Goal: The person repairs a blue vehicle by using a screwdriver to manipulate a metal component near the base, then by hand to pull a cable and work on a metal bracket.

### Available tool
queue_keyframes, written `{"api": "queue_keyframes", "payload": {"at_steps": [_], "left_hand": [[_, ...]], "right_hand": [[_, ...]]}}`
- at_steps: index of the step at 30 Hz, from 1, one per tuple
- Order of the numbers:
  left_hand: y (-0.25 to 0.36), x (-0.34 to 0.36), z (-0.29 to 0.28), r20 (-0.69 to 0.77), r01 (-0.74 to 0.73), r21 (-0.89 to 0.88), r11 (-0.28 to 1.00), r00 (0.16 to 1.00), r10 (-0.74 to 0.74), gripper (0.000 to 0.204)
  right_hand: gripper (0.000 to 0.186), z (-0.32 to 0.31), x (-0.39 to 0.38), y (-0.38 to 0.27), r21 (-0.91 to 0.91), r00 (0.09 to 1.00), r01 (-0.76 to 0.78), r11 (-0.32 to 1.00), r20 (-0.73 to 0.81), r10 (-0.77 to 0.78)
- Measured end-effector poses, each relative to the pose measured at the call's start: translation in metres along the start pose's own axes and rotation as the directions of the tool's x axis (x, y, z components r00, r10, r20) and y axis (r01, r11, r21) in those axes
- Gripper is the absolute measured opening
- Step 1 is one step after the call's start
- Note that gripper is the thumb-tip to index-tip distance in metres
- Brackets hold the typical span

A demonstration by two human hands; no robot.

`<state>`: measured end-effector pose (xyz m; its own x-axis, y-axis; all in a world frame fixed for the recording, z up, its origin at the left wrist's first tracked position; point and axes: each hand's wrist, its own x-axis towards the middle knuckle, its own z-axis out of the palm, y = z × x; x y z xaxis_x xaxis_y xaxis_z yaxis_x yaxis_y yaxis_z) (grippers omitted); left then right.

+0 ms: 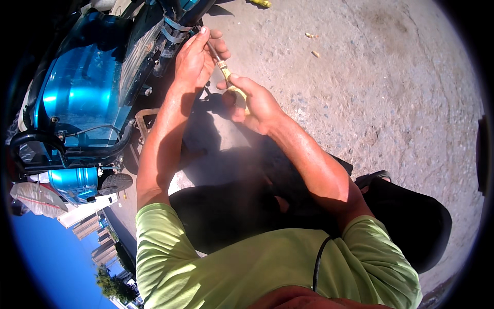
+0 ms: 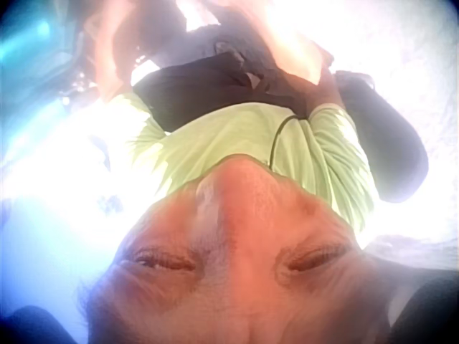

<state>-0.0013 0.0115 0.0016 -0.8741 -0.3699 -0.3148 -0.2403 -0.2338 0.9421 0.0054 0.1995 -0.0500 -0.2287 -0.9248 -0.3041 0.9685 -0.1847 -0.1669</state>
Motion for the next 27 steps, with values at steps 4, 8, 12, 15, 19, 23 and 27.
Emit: {"api": "queue_keyframes", "payload": {"at_steps": [4,8,12,15,19,23,27], "left_hand": [[0.003,0.000,-0.003,-0.009,0.003,0.038,0.999,1.000,-0.003,0.035],[0.000,0.000,-0.004,-0.043,-0.044,0.126,0.991,0.998,0.050,0.037],[0.002,-0.007,0.006,-0.052,-0.036,0.155,0.987,0.998,0.045,0.039],[0.001,-0.010,0.008,-0.050,-0.035,0.175,0.984,0.998,0.045,0.040],[0.000,-0.010,0.008,-0.032,-0.043,0.177,0.983,0.998,0.049,0.041],[-0.006,-0.004,0.003,0.002,-0.055,0.144,0.988,0.998,0.055,0.041],[-0.007,-0.003,0.000,0.012,-0.023,0.042,0.999,1.000,0.022,0.039]], "right_hand": [[0.040,-0.020,0.011,0.014,0.496,0.881,-0.324,0.805,0.469,0.066],[0.043,-0.029,0.025,0.016,0.365,0.837,-0.330,0.871,0.539,0.091],[0.042,-0.004,0.007,0.005,0.030,0.993,-0.066,0.997,0.100,0.063],[0.040,0.002,0.005,0.007,-0.119,0.998,0.051,0.992,0.045,-0.046],[0.040,0.007,0.003,0.003,-0.344,0.992,0.068,0.936,-0.079,-0.101],[0.041,0.001,0.008,0.002,-0.801,0.882,0.173,0.573,-0.133,-0.453],[0.038,-0.002,0.011,0.010,-0.872,0.802,0.242,0.426,-0.067,-0.593]]}}
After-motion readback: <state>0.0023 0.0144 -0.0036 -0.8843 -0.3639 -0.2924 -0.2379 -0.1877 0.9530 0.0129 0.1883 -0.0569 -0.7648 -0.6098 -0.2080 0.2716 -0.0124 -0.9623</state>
